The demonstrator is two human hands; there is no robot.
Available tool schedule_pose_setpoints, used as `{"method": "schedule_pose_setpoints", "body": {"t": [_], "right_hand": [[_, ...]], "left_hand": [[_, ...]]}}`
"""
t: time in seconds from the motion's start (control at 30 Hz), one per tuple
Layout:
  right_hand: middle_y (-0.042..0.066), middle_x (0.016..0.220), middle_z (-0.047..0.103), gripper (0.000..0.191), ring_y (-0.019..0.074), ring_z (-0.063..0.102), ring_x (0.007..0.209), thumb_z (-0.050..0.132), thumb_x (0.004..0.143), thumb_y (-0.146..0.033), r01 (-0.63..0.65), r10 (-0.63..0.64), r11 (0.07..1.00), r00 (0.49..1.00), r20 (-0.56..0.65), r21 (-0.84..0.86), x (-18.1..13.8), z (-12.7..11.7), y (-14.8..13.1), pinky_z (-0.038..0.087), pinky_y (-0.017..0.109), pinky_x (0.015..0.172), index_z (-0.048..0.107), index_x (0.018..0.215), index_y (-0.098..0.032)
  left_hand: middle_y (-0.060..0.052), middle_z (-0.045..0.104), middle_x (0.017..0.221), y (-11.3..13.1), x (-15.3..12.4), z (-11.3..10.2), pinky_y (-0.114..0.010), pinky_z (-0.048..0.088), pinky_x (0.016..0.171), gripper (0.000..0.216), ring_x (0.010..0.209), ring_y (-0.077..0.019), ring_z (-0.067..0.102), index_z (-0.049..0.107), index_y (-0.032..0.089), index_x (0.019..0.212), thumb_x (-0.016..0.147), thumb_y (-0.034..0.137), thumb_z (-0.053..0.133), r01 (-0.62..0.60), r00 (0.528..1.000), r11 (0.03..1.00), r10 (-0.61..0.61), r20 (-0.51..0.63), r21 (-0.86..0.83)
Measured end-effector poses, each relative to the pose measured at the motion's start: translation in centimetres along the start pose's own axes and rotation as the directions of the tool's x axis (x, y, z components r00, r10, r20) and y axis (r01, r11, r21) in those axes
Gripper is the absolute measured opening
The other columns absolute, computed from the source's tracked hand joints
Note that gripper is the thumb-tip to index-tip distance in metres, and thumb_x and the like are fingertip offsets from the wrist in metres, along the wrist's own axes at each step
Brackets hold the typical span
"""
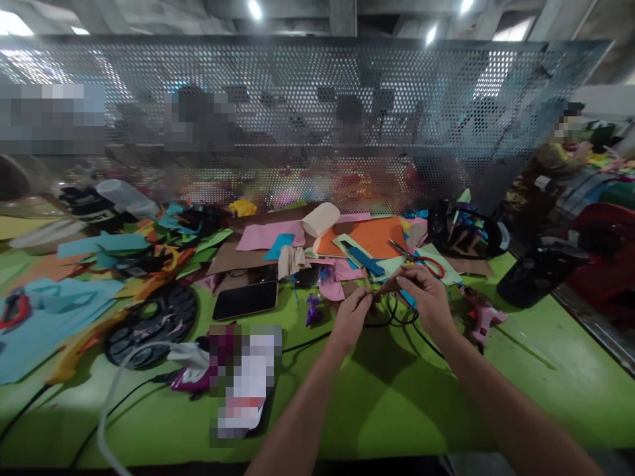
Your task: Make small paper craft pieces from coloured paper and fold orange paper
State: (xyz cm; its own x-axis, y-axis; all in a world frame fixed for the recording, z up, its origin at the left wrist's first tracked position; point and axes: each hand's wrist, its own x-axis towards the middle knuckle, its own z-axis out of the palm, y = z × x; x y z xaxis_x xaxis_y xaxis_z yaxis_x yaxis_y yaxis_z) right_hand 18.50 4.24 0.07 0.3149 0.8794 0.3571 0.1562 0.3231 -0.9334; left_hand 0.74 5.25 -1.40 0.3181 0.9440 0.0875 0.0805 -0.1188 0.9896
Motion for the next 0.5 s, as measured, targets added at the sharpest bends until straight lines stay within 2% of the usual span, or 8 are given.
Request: {"method": "schedule_pose_setpoints", "body": {"t": [0.1, 0.2, 0.3, 0.4, 0.5], "right_hand": [[0.006, 0.091, 0.068, 0.013, 0.0242, 0.061, 0.095, 0.074, 0.077, -0.037, 0.001, -0.001, 1.000, 1.000, 0.013, 0.002, 0.01, 0.01, -0.06, 0.047, 0.039, 0.090, 0.074, 0.073, -0.024], [0.006, 0.093, 0.067, 0.012, 0.0238, 0.061, 0.094, 0.075, 0.076, -0.036, -0.002, 0.001, 1.000, 1.000, 0.025, 0.019, -0.11, 0.09, -0.17, 0.047, 0.038, 0.089, 0.075, 0.074, -0.024], [0.006, 0.095, 0.067, 0.010, 0.0240, 0.061, 0.098, 0.075, 0.076, -0.034, -0.010, 0.009, 0.999, 0.999, 0.037, 0.033, -0.26, 0.17, -0.30, 0.047, 0.038, 0.091, 0.076, 0.074, -0.024], [0.007, 0.099, 0.067, 0.008, 0.0242, 0.062, 0.102, 0.074, 0.077, -0.031, -0.002, -0.001, 0.999, 0.999, 0.052, 0.053, -0.34, 0.21, -0.44, 0.046, 0.039, 0.095, 0.076, 0.076, -0.024], [0.007, 0.103, 0.067, 0.006, 0.0245, 0.062, 0.104, 0.075, 0.077, -0.030, 0.002, -0.007, 0.997, 0.998, 0.070, 0.076, -0.34, 0.27, -0.43, 0.046, 0.041, 0.097, 0.076, 0.076, -0.024]], "left_hand": [[0.001, 0.055, 0.072, -0.17, 0.01, -0.04, -0.027, 0.037, 0.069, 0.032, 0.072, -0.0147, 0.048, 0.053, 0.019, 0.072, 0.092, 0.043, 0.049, -0.021, 0.999, 1.000, 0.021, -0.044, 0.003], [0.001, 0.054, 0.069, -0.27, 0.10, -0.08, -0.026, 0.036, 0.065, 0.037, 0.067, -0.0134, 0.047, 0.054, 0.019, 0.070, 0.089, 0.051, 0.055, -0.001, 1.000, 1.000, 0.001, -0.014, -0.027], [0.002, 0.055, 0.064, -0.20, 0.17, -0.02, -0.024, 0.034, 0.058, 0.040, 0.061, -0.0117, 0.046, 0.054, 0.018, 0.070, 0.080, 0.056, 0.064, 0.091, 0.996, 0.979, -0.087, 0.031, -0.184], [0.002, 0.057, 0.062, 0.03, 0.12, 0.12, -0.023, 0.032, 0.054, 0.041, 0.057, -0.0103, 0.047, 0.054, 0.018, 0.072, 0.070, 0.055, 0.073, 0.210, 0.978, 0.905, -0.194, 0.080, -0.371], [0.002, 0.058, 0.063, 0.30, -0.02, 0.25, -0.021, 0.031, 0.052, 0.041, 0.055, -0.0091, 0.049, 0.053, 0.018, 0.072, 0.063, 0.048, 0.079, 0.279, 0.960, 0.832, -0.258, 0.110, -0.480]]}}
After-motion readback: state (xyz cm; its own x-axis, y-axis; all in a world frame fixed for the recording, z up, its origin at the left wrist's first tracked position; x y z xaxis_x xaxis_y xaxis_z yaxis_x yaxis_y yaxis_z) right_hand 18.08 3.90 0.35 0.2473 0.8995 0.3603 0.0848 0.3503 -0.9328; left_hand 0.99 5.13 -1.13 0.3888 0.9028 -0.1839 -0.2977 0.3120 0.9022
